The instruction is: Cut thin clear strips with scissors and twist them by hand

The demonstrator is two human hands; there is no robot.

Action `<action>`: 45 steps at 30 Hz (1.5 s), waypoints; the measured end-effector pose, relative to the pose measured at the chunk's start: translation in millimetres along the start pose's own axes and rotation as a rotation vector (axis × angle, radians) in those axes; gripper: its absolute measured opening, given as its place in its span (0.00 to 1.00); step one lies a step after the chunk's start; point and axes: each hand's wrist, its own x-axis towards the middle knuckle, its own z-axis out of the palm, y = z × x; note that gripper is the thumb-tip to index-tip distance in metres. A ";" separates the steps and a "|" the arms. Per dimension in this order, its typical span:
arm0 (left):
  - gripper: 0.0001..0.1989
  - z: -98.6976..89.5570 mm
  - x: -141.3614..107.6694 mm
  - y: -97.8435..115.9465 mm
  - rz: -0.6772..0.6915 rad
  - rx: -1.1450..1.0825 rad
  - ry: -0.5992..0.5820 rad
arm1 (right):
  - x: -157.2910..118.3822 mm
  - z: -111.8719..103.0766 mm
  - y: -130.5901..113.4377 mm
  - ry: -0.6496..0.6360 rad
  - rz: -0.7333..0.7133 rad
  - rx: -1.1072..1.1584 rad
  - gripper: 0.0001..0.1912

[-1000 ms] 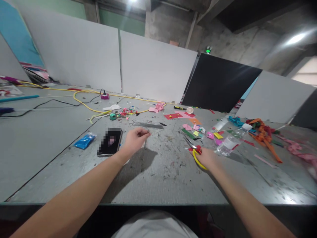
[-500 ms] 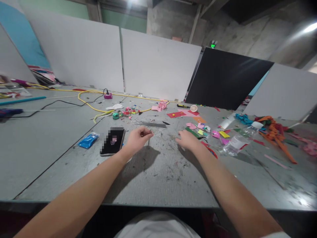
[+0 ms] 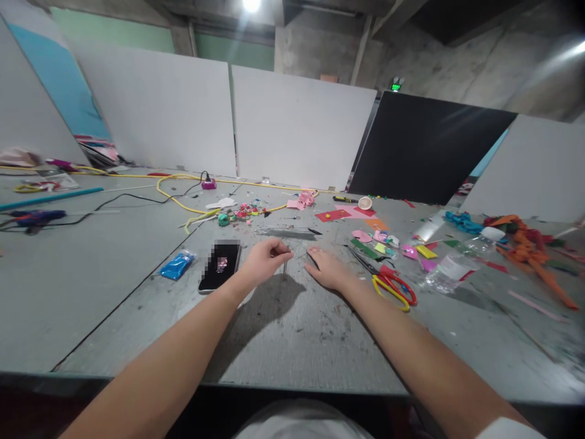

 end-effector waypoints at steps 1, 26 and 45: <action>0.15 -0.2 0.4 -0.1 0.004 -0.001 0.001 | -6.8 -1.0 -1.2 0.003 -0.021 0.001 0.33; 0.18 -0.7 1.3 1.4 -0.069 -0.114 -0.006 | -203.4 24.4 -79.0 0.365 -0.601 -0.043 0.17; 0.19 -4.3 4.6 -8.0 -0.024 -0.133 -0.038 | -1.0 -22.2 -74.0 0.250 -0.008 0.495 0.10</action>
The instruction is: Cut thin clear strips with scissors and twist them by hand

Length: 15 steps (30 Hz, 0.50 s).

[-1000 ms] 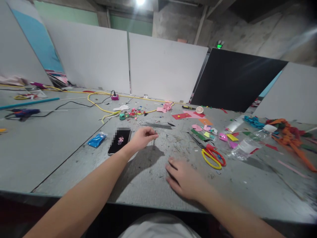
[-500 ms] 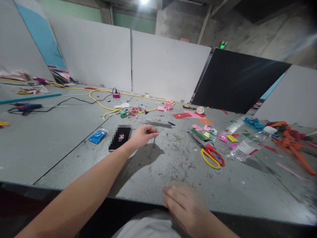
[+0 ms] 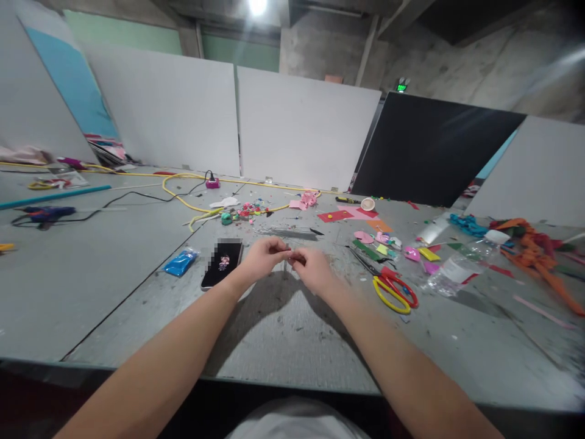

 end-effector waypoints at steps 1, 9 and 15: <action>0.18 0.5 -0.2 -0.3 -0.006 -0.003 -0.008 | -1.7 5.7 4.4 -0.003 -0.016 0.011 0.10; 0.16 1.8 -1.9 1.4 -0.009 0.013 0.016 | -9.3 23.6 26.1 0.011 -0.109 0.107 0.11; 0.14 2.6 -2.1 0.6 -0.003 0.021 0.002 | -9.8 24.3 33.1 0.057 -0.183 0.152 0.10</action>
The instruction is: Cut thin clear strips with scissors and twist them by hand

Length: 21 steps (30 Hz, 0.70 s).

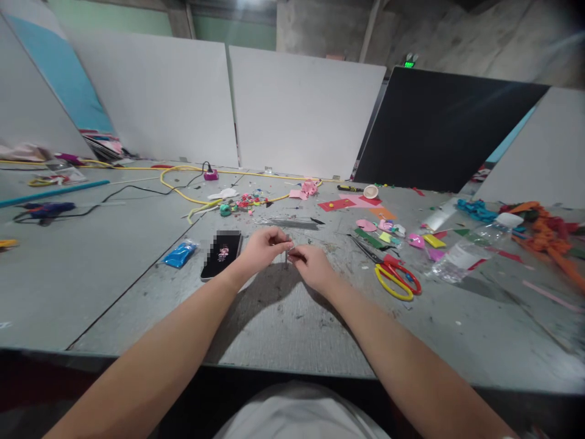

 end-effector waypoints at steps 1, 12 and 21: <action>0.14 0.3 -0.2 0.1 -0.001 -0.008 0.001 | -0.3 -0.3 0.3 -0.001 -0.006 0.006 0.10; 0.13 -0.7 -1.5 5.8 -0.001 -0.015 -0.021 | 1.4 -1.1 0.4 -0.069 0.013 -0.024 0.08; 0.13 0.8 -2.4 4.3 -0.018 -0.023 -0.017 | 0.6 -2.2 -1.4 -0.075 -0.020 -0.101 0.05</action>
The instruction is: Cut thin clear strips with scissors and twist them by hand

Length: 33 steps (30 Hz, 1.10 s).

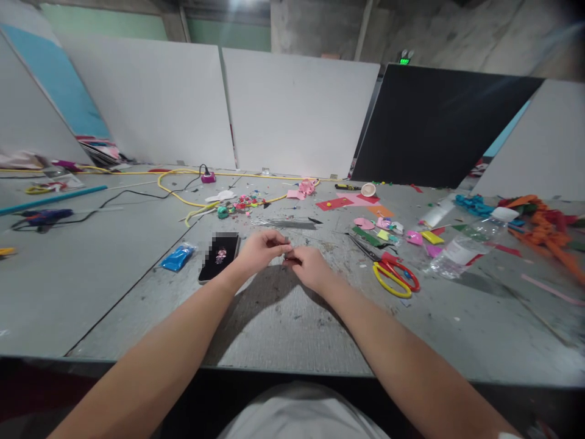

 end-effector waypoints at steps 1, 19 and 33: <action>0.13 0.2 0.0 -0.6 0.004 -0.002 0.000 | 0.1 0.1 -0.5 0.005 -0.004 0.002 0.05; 0.14 -1.4 2.7 -8.5 -0.007 -0.023 -0.126 | -2.0 4.1 -4.3 -0.050 0.074 0.075 0.07; 0.12 2.6 -0.3 -6.7 0.019 0.026 -0.066 | -5.2 8.7 0.6 -0.010 0.195 0.180 0.05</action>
